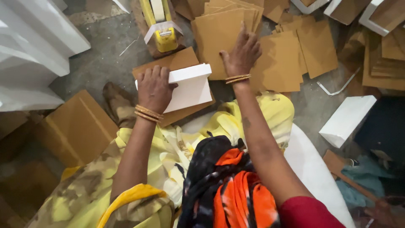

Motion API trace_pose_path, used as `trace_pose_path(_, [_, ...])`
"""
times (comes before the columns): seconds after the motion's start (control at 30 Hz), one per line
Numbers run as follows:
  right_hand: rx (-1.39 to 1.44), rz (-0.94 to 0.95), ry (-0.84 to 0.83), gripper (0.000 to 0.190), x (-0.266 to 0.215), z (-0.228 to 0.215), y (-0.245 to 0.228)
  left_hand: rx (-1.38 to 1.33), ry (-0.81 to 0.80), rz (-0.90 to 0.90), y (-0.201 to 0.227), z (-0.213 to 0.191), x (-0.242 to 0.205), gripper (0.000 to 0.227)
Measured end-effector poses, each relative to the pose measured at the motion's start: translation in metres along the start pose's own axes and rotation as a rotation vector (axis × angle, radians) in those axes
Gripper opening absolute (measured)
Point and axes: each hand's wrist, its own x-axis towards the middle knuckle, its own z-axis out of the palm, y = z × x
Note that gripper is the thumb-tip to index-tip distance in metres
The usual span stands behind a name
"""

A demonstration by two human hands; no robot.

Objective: The person assembles small cardboard boxes by inserting white foam inserts into brown cardboard shells and sealing them with a handheld tape dispenser. The person works one at a time, repeatedly picking up components, taping the seams, and setting the finished boxes aside.

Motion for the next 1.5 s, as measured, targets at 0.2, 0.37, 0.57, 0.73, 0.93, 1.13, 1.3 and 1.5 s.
trace_pose_path(0.2, [0.971,0.233,-0.484,0.050,0.018,-0.040,0.009,0.010,0.020,-0.006,-0.001,0.000,-0.001,0.041])
trace_pose_path(0.37, [0.876,-0.065,-0.528,0.056,0.057,-0.097,0.029,0.000,0.012,-0.013,-0.004,0.000,-0.006,0.042])
trace_pose_path(0.57, [0.030,-0.345,-0.426,0.061,0.082,-0.066,0.043,-0.011,0.030,-0.004,-0.004,-0.004,-0.001,0.043])
trace_pose_path(0.73, [-0.193,-0.673,-0.013,0.051,0.057,0.003,0.056,-0.054,0.030,-0.008,-0.005,0.001,-0.003,0.041])
trace_pose_path(0.93, [-0.143,-0.737,-0.052,0.039,0.034,0.016,0.052,-0.083,0.066,0.009,-0.009,0.003,-0.006,0.041])
trace_pose_path(1.13, [0.276,-0.601,0.115,0.041,0.059,-0.132,0.031,-0.109,-0.013,-0.011,-0.015,0.008,0.001,0.044])
trace_pose_path(1.3, [0.536,-0.558,-0.455,0.017,-0.008,-0.234,-0.014,0.052,0.256,0.110,-0.020,0.010,0.010,0.056])
trace_pose_path(1.5, [0.390,-0.949,-0.454,0.020,-0.070,-0.159,-0.101,-0.231,-0.213,0.007,-0.033,0.015,0.015,0.053])
